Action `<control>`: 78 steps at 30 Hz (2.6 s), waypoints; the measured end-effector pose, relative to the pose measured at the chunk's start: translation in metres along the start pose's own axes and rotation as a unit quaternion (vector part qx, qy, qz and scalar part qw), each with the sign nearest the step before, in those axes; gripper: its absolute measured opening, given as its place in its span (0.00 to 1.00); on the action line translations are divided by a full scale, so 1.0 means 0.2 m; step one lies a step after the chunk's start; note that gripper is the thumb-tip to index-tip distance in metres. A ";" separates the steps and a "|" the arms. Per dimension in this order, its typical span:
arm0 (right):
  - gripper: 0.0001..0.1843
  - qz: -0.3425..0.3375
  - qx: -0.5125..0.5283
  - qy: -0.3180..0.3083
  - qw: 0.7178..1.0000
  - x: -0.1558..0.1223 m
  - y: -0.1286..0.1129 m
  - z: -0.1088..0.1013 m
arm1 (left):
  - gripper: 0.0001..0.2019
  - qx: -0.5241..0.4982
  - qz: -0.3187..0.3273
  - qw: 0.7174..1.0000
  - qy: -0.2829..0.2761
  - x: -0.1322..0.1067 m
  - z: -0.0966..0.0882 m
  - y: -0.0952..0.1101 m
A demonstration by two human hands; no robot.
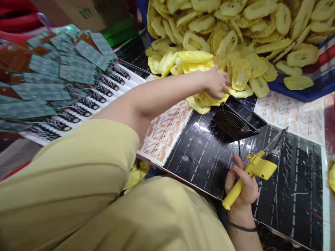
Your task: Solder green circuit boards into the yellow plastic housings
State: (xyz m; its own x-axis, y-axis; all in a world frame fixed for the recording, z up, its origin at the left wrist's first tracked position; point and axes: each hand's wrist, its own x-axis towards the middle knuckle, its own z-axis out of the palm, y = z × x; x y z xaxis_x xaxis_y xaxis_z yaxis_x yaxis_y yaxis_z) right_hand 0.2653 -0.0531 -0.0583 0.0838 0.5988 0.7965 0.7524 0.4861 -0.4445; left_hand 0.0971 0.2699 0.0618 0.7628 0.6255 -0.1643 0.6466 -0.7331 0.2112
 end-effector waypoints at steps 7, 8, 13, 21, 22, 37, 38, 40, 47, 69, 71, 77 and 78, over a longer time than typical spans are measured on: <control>0.15 -0.022 0.035 0.003 0.999 0.01 -0.01 0.01 | 0.20 0.035 0.054 0.998 -0.007 -0.45 0.11 -0.32; 0.15 -0.026 0.042 0.002 0.999 0.01 -0.01 0.01 | 0.20 0.030 0.060 0.998 0.000 -0.52 0.14 -0.33; 0.14 -0.030 0.047 0.005 0.998 0.02 0.00 0.01 | 0.27 -0.013 0.053 0.998 0.033 -0.85 0.24 -0.33; 0.11 -0.026 0.042 0.000 0.999 0.00 0.00 0.01 | 0.44 0.006 -0.139 0.989 0.051 -1.12 0.29 -0.30; 0.10 -0.026 0.039 0.001 0.999 0.00 0.00 0.01 | 0.43 0.003 -0.141 0.989 0.051 -1.14 0.29 -0.27; 0.13 -0.073 0.029 -0.086 0.993 0.04 -0.08 0.03 | 0.38 -0.047 -0.249 0.944 0.211 -1.37 0.28 -0.10; 0.14 -0.082 0.026 -0.100 0.991 0.06 -0.09 0.03 | 0.39 -0.067 -0.253 0.941 0.213 -1.36 0.28 -0.17; 0.17 -0.113 0.015 -0.130 0.985 0.10 -0.14 0.06 | 0.40 -0.098 -0.253 0.938 0.215 -1.34 0.28 -0.25; 0.15 -0.202 0.013 -0.212 0.956 0.29 -0.24 0.25 | 0.29 -0.038 -0.077 0.974 0.208 -1.40 0.43 0.00; 0.20 -0.260 -0.006 -0.295 0.919 0.15 -0.12 -0.13 | 0.19 -0.059 0.101 0.948 0.295 -1.45 0.84 0.24; 0.24 -0.214 0.010 -0.286 0.934 0.10 -0.10 -0.13 | 0.19 -0.054 0.096 0.959 0.261 -1.41 0.89 0.26; 0.28 -0.153 0.009 -0.292 0.944 0.07 -0.06 -0.07 | 0.22 -0.070 0.096 0.970 0.213 -1.27 0.86 0.26; 0.28 -0.152 0.009 -0.295 0.943 0.07 -0.06 -0.07 | 0.23 -0.067 0.092 0.972 0.204 -1.25 0.84 0.27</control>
State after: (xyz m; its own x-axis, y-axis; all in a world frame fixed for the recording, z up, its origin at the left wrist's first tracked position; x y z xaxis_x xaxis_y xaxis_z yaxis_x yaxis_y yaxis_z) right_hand 0.2665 -0.0599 -0.0362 -0.5160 0.6773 0.5244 0.6719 0.6998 -0.2427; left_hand -0.0561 0.0291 -0.0480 0.7804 0.5602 0.2776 0.4709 -0.8188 0.3285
